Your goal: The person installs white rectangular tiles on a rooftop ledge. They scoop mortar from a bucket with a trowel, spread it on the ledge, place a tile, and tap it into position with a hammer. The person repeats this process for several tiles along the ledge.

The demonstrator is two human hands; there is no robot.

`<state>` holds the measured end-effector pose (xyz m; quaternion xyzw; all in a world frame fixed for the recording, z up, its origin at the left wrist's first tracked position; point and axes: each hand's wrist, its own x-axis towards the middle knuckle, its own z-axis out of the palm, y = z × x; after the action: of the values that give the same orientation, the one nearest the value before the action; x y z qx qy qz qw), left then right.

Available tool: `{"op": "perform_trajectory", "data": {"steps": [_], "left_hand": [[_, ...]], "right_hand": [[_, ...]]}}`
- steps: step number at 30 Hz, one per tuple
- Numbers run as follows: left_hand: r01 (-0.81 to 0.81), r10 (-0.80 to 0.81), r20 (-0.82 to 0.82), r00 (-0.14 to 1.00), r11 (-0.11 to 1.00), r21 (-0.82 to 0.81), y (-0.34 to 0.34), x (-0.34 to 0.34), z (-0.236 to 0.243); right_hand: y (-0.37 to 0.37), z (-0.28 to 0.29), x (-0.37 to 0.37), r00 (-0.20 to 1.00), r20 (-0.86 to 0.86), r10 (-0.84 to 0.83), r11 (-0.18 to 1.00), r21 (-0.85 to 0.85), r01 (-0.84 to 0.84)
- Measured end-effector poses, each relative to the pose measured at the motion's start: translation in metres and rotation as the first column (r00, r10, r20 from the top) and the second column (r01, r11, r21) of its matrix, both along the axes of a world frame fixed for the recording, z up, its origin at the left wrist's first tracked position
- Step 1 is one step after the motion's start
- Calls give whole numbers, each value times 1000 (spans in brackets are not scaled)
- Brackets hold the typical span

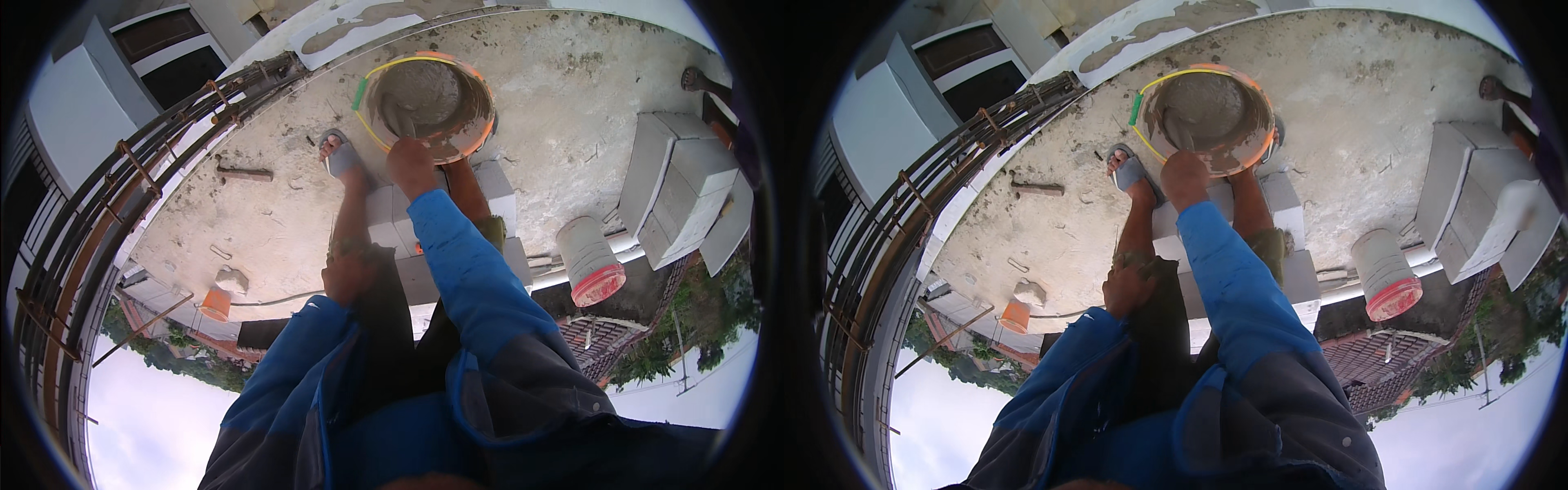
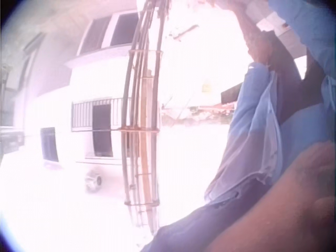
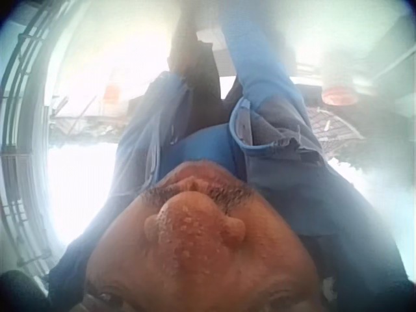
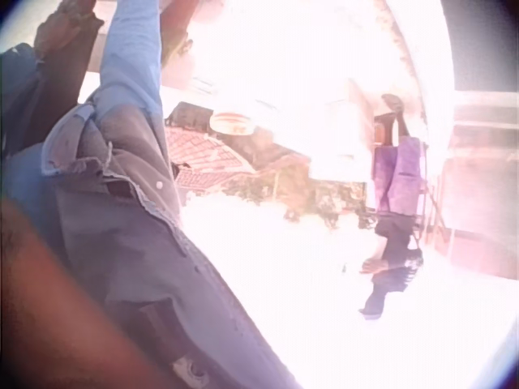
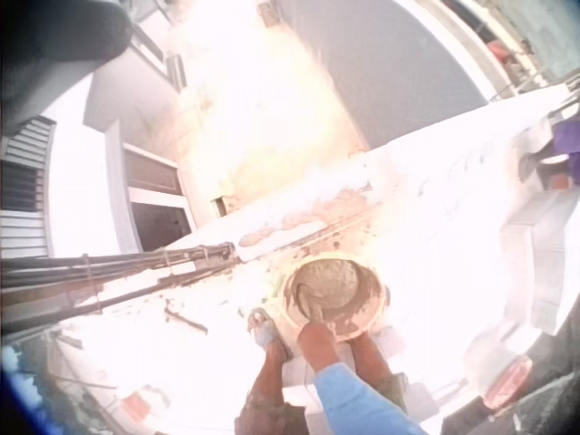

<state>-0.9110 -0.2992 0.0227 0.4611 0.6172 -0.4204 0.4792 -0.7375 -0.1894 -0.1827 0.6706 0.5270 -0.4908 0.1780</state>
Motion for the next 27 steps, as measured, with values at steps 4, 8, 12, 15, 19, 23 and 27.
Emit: {"op": "perform_trajectory", "data": {"steps": [4,8,12,15,19,23,27], "left_hand": [[29,-30,-24,999,999,-36,-14,-13,-15],[25,-25,-15,1000,1000,2,-11,-7,-7],[73,-74,-33,997,997,-31,-12,5,-11],[48,-49,-28,998,998,-45,-1,12,-4],[24,-24,-49,999,1000,-4,-4,17,-8],[32,-34,-64,997,999,-34,-8,19,-8],[47,-49,-50,998,998,-41,-13,30,-25]], "right_hand": [[1,-26,18,988,-18,-154,985,-81,152],[-13,-11,48,868,-189,-458,889,-86,450],[-41,11,93,840,-287,-461,877,-4,480],[-39,42,123,853,-261,-452,875,57,481],[-6,62,164,845,-280,-456,843,169,511],[75,73,208,786,-376,-491,814,124,568],[134,24,279,657,-442,-611,729,8,684]]}}
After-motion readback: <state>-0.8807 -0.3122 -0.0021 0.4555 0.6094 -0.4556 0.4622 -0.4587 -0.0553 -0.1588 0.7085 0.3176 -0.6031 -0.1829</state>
